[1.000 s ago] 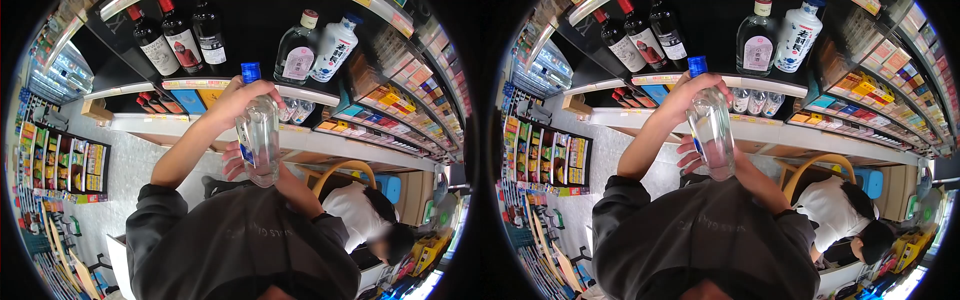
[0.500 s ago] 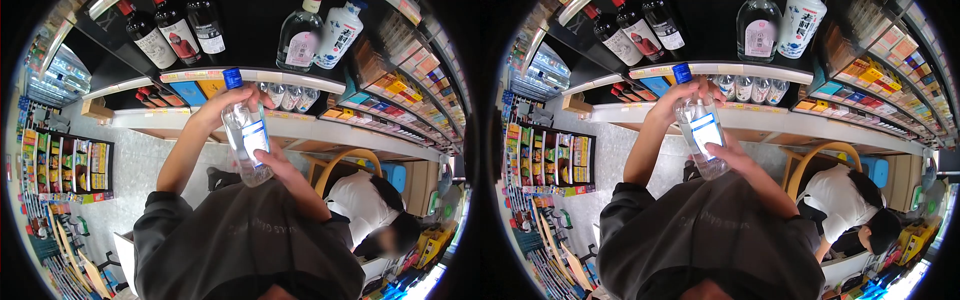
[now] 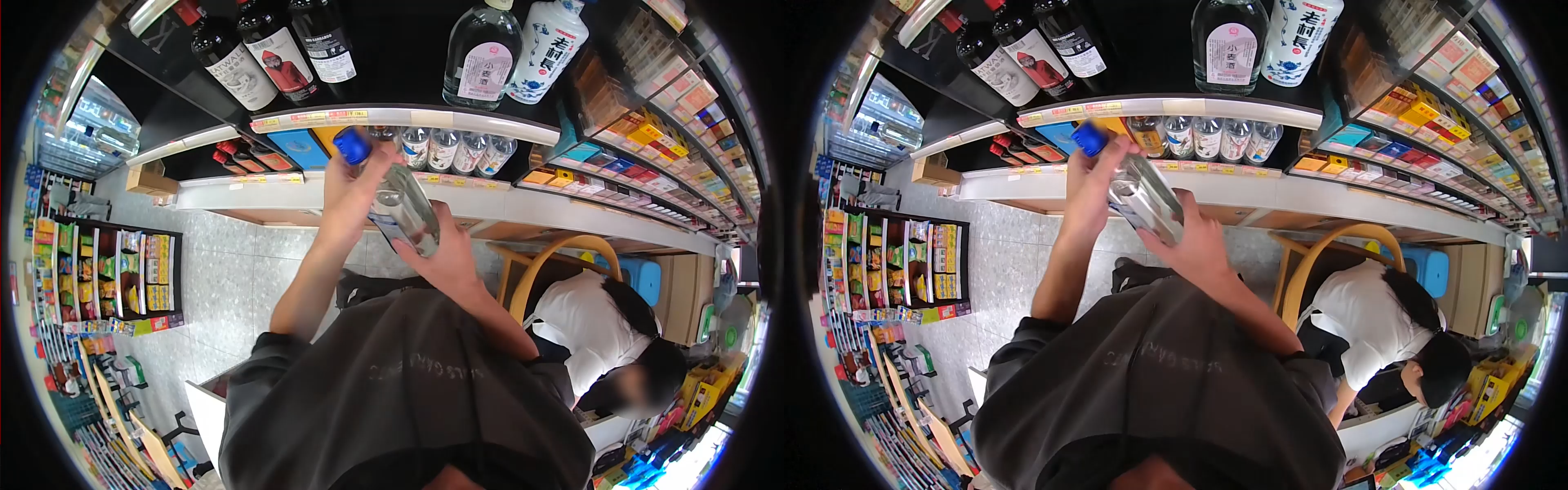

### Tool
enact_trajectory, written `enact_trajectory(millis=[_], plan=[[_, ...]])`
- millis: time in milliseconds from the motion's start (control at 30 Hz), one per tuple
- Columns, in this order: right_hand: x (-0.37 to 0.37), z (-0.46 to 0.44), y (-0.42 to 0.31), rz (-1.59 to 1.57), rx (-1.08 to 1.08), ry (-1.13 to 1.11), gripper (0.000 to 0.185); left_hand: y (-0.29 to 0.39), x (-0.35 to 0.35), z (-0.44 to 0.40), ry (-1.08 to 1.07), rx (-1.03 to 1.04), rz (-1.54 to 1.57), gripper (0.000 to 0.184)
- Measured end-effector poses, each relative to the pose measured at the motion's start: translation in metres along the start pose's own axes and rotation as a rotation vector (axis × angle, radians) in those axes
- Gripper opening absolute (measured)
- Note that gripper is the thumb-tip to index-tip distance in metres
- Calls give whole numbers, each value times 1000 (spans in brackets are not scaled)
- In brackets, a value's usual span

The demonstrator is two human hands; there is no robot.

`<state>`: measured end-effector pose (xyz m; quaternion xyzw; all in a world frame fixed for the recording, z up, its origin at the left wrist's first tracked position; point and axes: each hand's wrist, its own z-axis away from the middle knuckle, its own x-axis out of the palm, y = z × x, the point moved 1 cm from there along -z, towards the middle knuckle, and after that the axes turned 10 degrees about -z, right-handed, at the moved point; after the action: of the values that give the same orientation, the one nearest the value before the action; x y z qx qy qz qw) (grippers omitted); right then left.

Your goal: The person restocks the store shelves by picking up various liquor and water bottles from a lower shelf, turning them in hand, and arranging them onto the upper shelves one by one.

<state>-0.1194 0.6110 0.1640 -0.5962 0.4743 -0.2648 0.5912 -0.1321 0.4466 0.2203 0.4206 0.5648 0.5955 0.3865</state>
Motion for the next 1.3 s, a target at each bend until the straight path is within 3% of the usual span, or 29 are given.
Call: enact_trajectory(millis=[33, 100, 200, 300, 367, 400, 467, 500, 567, 800, 900, 933, 1100, 1200, 1233, 1300], plan=[[4, 3, -2, 174, -18, 42, 62, -2, 1, 1, 87, -11, 95, 21], [10, 4, -2, 167, -50, 69, 67, 2, 3, -4, 123, -9, 136, 20], [12, 2, -7, 107, -39, 70, 72, 6, 0, -15, -46, -16, 151, 20], [8, 5, -6, 32, 74, -67, 77, 7, -6, -22, -169, -67, 206, 20], [8, 5, 8, -185, -71, -125, 75, -5, -11, -29, -198, -22, 220, 24], [7, 4, 10, -186, -69, -126, 75, -10, -14, -33, -317, 13, 362, 26], [7, 2, 15, -824, 219, -302, 65, -15, -15, -32, -526, 59, 634, 27], [5, 3, 15, -825, 220, -300, 65, -21, -11, -34, -527, 57, 634, 27], [8, 5, 11, -1291, 606, -708, 63, -33, -2, -41, -882, 99, 1146, 25], [10, -2, -3, -1256, 357, -765, 63, -27, 9, -46, -1035, 252, 1252, 22], [22, 1, -15, -1345, 503, -691, 58, -30, 22, -48, -1191, 308, 1452, 22], [20, 1, -28, -1304, 446, -672, 54, -33, 25, -49, -1210, 280, 1492, 22], [25, 6, -17, -1283, 556, -574, 52, -42, 15, -48, -1145, 154, 1399, 21], [19, 3, -17, -1128, 531, -506, 59, -50, -6, -42, -806, 45, 886, 24], [19, 4, -10, -1126, 528, -508, 59, -39, -12, -36, -807, 49, 885, 24], [22, 4, 5, -783, 349, -367, 66, -15, -20, -24, -626, -41, 460, 27]])
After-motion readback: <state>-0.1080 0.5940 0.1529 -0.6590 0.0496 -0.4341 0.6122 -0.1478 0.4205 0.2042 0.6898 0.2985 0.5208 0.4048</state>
